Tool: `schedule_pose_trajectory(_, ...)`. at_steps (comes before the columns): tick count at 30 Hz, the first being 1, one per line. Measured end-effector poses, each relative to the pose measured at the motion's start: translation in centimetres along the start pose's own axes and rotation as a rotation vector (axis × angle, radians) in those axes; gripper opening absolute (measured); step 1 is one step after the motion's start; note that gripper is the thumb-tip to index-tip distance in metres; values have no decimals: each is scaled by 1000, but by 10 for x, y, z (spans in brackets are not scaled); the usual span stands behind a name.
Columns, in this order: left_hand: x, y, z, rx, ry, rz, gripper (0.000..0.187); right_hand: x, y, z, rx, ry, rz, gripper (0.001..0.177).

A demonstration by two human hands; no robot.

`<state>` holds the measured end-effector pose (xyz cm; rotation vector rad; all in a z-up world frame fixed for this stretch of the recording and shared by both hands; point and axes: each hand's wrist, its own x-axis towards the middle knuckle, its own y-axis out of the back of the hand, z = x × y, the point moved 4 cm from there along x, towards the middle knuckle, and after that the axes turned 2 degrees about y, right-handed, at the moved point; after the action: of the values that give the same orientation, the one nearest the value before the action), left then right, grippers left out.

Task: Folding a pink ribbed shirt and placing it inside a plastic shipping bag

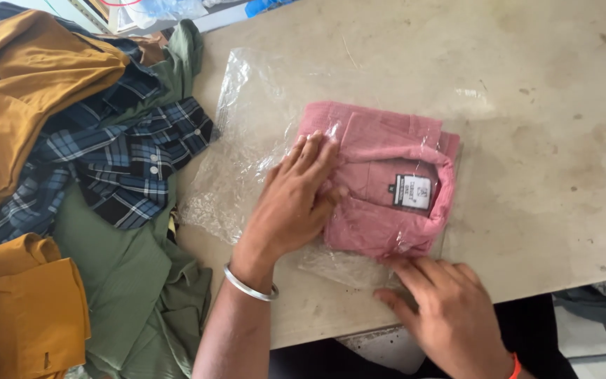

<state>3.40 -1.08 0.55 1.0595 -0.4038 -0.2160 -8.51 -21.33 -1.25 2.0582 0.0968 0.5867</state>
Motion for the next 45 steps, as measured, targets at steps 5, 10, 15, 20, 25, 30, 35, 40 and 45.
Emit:
schedule_pose_trajectory(5, -9, 34, -3, -351, 150, -86, 82, 16, 26, 32, -113, -19, -39, 20)
schedule_pose_trajectory(10, -39, 67, -11, -1005, -46, 10, 54, 4, 30, 218, -265, -181, 345, 10)
schedule_pose_trajectory(15, -23, 66, -37, -564, 508, 320, 38, 58, 31, 315, -120, -587, 54, 50)
schedule_pose_trajectory(20, -2, 23, -52, -367, 582, 219, 52, 131, 52, 214, -489, -721, -559, 80)
schedule_pose_trajectory(25, 8, -10, -81, -268, 524, 235, 54, 178, 9, 261, 76, -333, -510, 37)
schedule_pose_trajectory(30, 7, -12, -90, -549, 736, 162, 58, 209, -29, 248, 458, -220, -393, 30)
schedule_pose_trajectory(35, 7, -15, -96, -742, 668, 77, 66, 206, -22, 209, 339, -191, -196, 18)
schedule_pose_trajectory(40, 2, -34, -114, -1223, 660, 8, 47, 202, -14, 217, 590, -289, -132, 14)
schedule_pose_trajectory(45, 8, 10, -86, -1122, 422, 385, 26, 194, 28, 182, 559, -27, 161, 8)
